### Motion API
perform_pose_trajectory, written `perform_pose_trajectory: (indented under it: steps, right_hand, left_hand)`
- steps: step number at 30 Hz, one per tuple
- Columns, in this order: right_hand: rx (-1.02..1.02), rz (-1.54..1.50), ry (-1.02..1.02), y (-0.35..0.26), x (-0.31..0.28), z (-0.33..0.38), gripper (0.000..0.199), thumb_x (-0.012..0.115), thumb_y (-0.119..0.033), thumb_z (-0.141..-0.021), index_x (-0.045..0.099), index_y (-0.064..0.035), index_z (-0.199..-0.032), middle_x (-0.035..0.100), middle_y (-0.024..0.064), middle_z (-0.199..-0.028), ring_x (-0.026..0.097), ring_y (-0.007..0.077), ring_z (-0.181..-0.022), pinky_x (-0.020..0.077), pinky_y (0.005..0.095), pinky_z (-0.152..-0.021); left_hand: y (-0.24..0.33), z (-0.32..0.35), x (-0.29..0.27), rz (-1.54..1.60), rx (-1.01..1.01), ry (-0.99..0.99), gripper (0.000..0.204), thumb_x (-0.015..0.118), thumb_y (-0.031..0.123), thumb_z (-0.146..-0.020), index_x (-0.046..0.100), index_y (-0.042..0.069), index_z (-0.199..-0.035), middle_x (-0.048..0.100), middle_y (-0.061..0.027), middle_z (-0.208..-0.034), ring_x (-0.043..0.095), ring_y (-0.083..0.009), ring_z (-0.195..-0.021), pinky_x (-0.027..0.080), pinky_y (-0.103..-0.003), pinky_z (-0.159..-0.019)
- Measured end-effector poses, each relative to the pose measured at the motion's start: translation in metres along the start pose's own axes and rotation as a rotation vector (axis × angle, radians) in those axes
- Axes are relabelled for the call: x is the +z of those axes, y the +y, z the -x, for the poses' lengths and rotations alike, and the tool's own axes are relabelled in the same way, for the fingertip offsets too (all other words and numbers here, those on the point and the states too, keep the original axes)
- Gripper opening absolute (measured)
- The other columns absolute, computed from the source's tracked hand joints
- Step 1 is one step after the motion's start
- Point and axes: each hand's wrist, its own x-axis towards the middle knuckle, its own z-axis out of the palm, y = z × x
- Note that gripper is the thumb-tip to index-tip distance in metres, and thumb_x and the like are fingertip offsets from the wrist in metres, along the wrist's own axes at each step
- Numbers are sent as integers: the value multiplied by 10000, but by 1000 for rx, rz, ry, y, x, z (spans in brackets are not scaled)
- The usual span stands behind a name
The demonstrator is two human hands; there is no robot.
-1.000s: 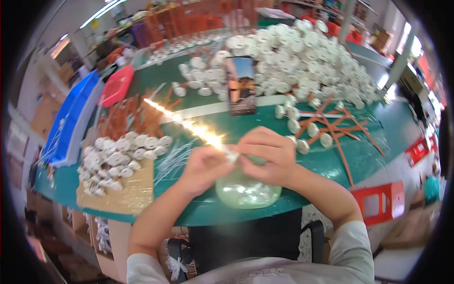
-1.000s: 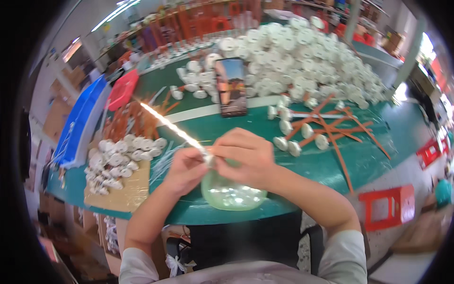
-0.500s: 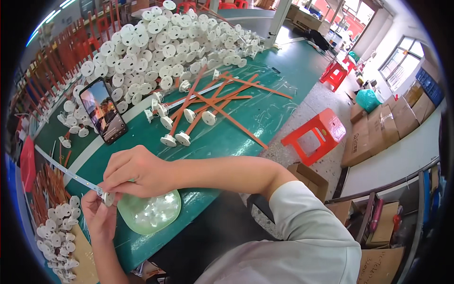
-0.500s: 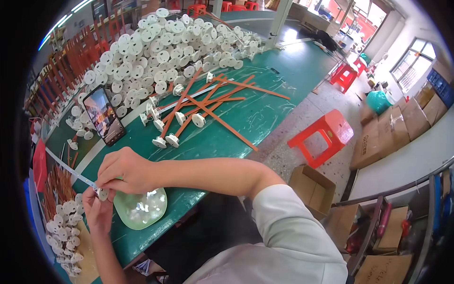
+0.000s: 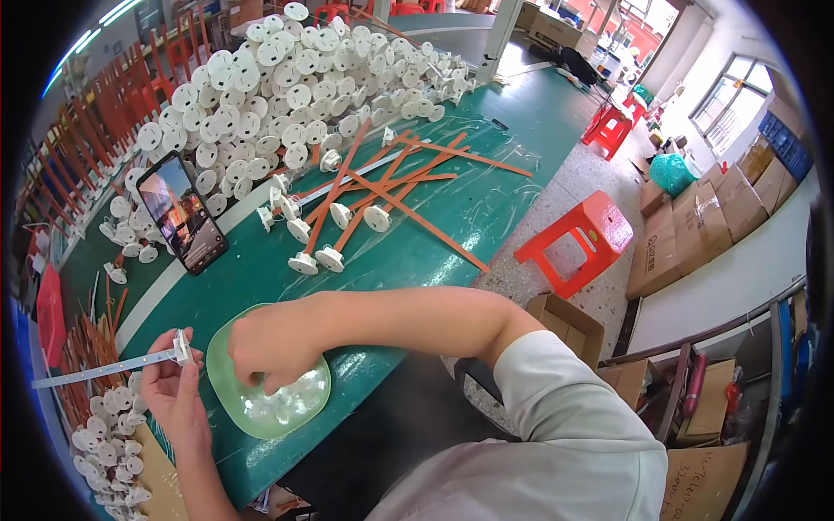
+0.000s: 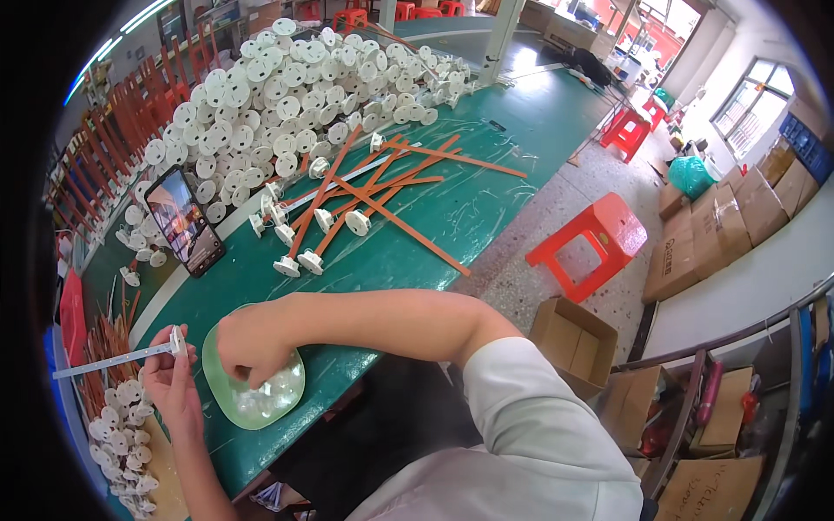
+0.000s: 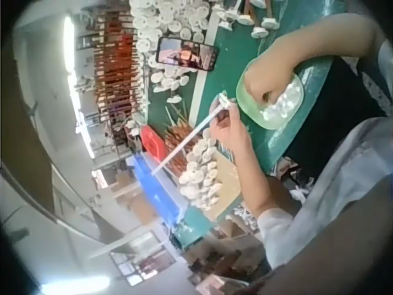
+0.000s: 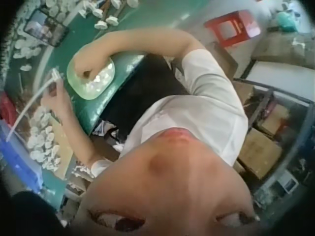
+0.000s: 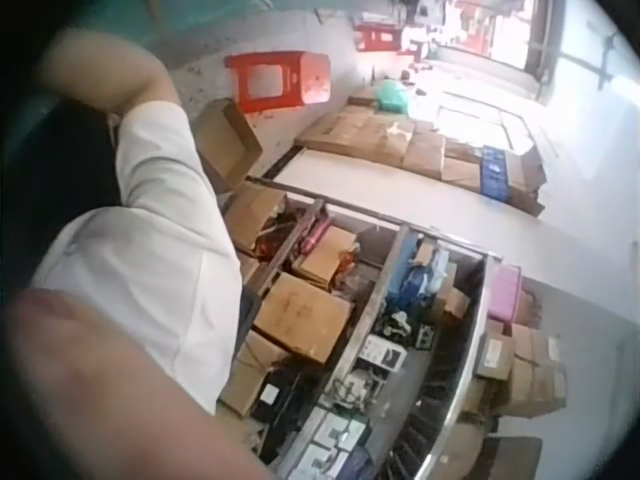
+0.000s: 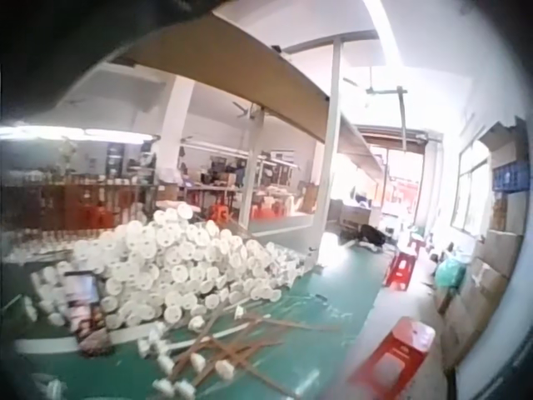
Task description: The person repeatedly picks up a white circular plastic component and a strip of LED lights, then uses a thin orange stick to apply a white substance from a green bowl onto the component. The person then attaches the LED strip to the component and places the assembled unit on the table.
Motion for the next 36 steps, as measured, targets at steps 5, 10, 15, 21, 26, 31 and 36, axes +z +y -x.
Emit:
perform_pose_trajectory:
  steps: [5,10,15,21,26,31,36]
  right_hand:
    - [14,-87,-1,-2,-3,0,130,683,-103,-764,741,-39,-862,714,123,-795,692,312,-769,544,414,-710]
    - [-20,-110,243,2,-5,1,124,669,-114,-788,726,-25,-854,678,142,-748,675,329,-750,536,423,-710]
    - [-12,-195,379,3,-7,-5,121,672,-107,-787,714,-17,-855,667,147,-736,673,327,-748,537,422,-718]
    - [181,-195,628,-1,-20,6,150,690,-110,-763,745,-43,-886,726,118,-783,719,240,-703,570,339,-681]
    - [326,-676,772,-11,-22,-5,119,759,-74,-845,737,-3,-937,739,70,-833,688,90,-755,550,243,-683]
    - [369,-695,795,-14,-20,-4,129,752,-58,-870,721,10,-976,733,58,-894,676,82,-780,535,227,-704]
    - [345,-749,750,-16,-14,-5,150,761,-78,-868,719,6,-985,730,52,-900,674,85,-789,532,234,-698]
  left_hand:
    - [2,1,5,-18,-2,-10,490,730,69,-886,543,-50,-1323,647,-189,-1265,636,-142,-984,512,-285,-917]
    - [4,1,7,-5,-13,-15,484,726,73,-888,543,-49,-1319,641,-186,-1275,632,-145,-998,505,-288,-932]
    - [6,3,0,21,7,-6,484,723,89,-897,535,-46,-1322,631,-184,-1289,629,-150,-1017,500,-297,-947]
    - [8,-1,15,54,-1,-49,436,722,36,-878,575,-59,-1278,641,-169,-1261,633,-191,-1103,497,-338,-991]
    - [17,6,11,196,7,-206,448,756,-61,-806,622,-52,-1234,594,-194,-1338,630,-203,-1143,504,-356,-1021]
    - [17,11,17,121,20,-342,491,800,23,-769,635,-72,-1222,566,-249,-1363,591,-265,-1228,542,-414,-984]
    - [17,11,19,86,29,-326,510,760,-95,-766,619,-78,-1256,584,-199,-1361,605,-249,-1209,543,-414,-1011]
